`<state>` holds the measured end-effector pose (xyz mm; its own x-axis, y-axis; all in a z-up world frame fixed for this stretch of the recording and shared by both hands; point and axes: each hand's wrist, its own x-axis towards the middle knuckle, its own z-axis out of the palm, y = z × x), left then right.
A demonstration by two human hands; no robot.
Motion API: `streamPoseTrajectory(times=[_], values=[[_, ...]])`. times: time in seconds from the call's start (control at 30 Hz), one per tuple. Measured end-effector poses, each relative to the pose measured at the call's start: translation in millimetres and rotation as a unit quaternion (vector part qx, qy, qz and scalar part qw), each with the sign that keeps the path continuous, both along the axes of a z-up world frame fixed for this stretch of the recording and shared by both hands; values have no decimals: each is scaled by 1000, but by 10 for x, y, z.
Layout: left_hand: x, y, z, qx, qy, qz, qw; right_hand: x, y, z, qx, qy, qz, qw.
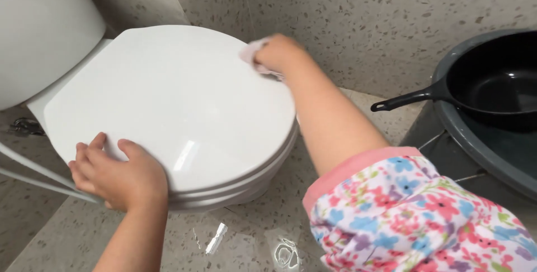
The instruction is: Cleaning the exterior surfaces, tank, and base of a toilet using a cloth.
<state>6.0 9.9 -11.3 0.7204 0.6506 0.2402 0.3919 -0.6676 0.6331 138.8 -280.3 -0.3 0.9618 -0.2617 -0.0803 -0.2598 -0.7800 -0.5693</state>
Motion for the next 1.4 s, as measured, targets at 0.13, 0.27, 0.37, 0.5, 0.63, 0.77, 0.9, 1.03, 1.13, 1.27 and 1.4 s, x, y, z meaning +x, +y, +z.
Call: streamPoseTrajectory(times=[0.13,0.27,0.37,0.5,0.63,0.77,0.9,1.03,1.13,1.27,1.4], values=[[4,-4,0,3,5,2,1000,-283,-256,-345,325,47,-22,944],[31,51,-19,6,22,-1,1000,-824,-94,-427,515,22,-62,854],[110,97,-107,-12,4,-8,1000,-1102,26,-480,384,-63,-122,913],[141,148,-198,-2,-18,-2,1000,-1774,440,-77,307,-41,-203,929],[102,182,-237,37,-30,-22,999,-2322,1064,-288,422,-168,-219,864],[112,196,-241,33,-31,-20,999,-2528,1514,-486,384,-318,-196,844],[130,179,-231,38,-26,-18,999,-2318,1407,-492,572,-213,-309,729],[111,139,-181,28,-29,-16,999,-2072,1093,-457,649,-201,-353,643],[112,67,-95,-7,-36,16,999,-1705,671,-919,716,-153,-328,597],[34,-5,14,-26,-12,12,1000,-1534,550,-1209,788,-53,-250,560],[5,-24,12,-13,-2,11,1000,-1978,806,-772,695,-53,-294,654]])
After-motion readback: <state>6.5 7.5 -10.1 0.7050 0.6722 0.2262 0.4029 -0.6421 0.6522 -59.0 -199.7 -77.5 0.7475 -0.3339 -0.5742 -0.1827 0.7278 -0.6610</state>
